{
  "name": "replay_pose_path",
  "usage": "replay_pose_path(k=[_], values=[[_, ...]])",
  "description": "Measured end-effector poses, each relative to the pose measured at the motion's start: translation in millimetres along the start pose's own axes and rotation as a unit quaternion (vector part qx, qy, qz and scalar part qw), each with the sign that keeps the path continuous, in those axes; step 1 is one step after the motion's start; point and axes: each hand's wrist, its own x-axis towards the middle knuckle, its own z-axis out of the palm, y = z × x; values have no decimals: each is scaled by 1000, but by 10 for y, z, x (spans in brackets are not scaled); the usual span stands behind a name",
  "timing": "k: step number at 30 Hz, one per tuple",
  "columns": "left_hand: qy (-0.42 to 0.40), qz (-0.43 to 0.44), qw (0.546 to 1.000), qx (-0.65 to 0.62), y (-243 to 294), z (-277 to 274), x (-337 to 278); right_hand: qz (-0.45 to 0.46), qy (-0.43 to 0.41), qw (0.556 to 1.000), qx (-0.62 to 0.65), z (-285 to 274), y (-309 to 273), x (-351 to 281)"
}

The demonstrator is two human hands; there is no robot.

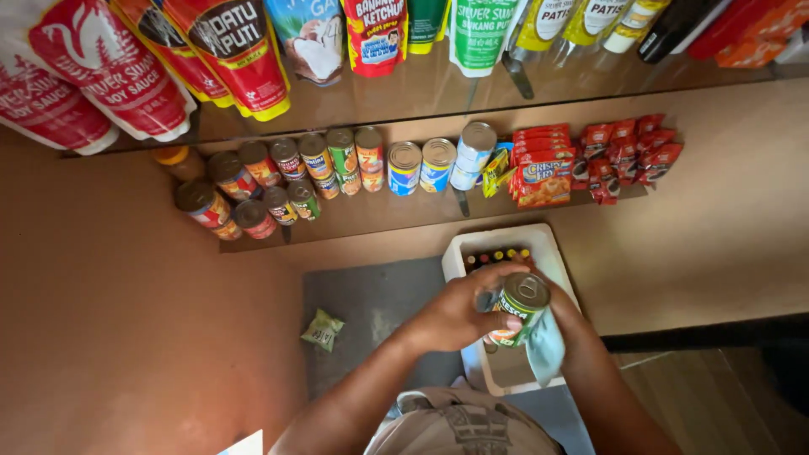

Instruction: Wiping canned goods with a cloth and placing them into a storage bin.

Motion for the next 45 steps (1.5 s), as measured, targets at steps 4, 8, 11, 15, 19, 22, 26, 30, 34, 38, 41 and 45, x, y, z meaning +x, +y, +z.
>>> replay_pose_path(k=[4, 8, 11, 15, 19, 22, 26, 30, 34, 38, 41, 45], values=[[62, 0, 993, 96, 69, 28, 11, 14, -30, 999, -39, 50, 100, -80], [126, -64, 977, 163, 137, 88, 47, -92, 67, 992, -59, -126, 189, 57], [167, -61, 963, 203, 149, 134, 24, -190, 152, 968, -64, 130, 104, -152], [171, -49, 937, 300, 165, 177, 27, -236, 123, 963, -30, 337, -32, -369], [179, 4, 893, 413, 10, 253, -38, -383, 76, 768, -507, 473, 68, -380], [174, 57, 881, 436, 57, 274, -69, -497, 153, 634, -572, 400, 209, -327], [118, -11, 917, 381, 130, 228, -116, -416, 217, 687, -555, 389, 234, -318], [96, 52, 918, 382, 98, 233, -192, -261, 281, 796, -469, 303, 193, -286], [80, 48, 922, 376, 90, 201, -204, -293, 253, 836, -389, -48, 237, -12], [163, 1, 960, 226, 17, 121, -252, -191, 149, 967, -85, -28, 235, -81], [261, -83, 956, 107, -119, -26, -255, -164, 83, 976, -114, 175, 251, -133], [350, -165, 916, 104, -85, -228, -273, -304, 26, 812, -498, 601, 401, -23]])
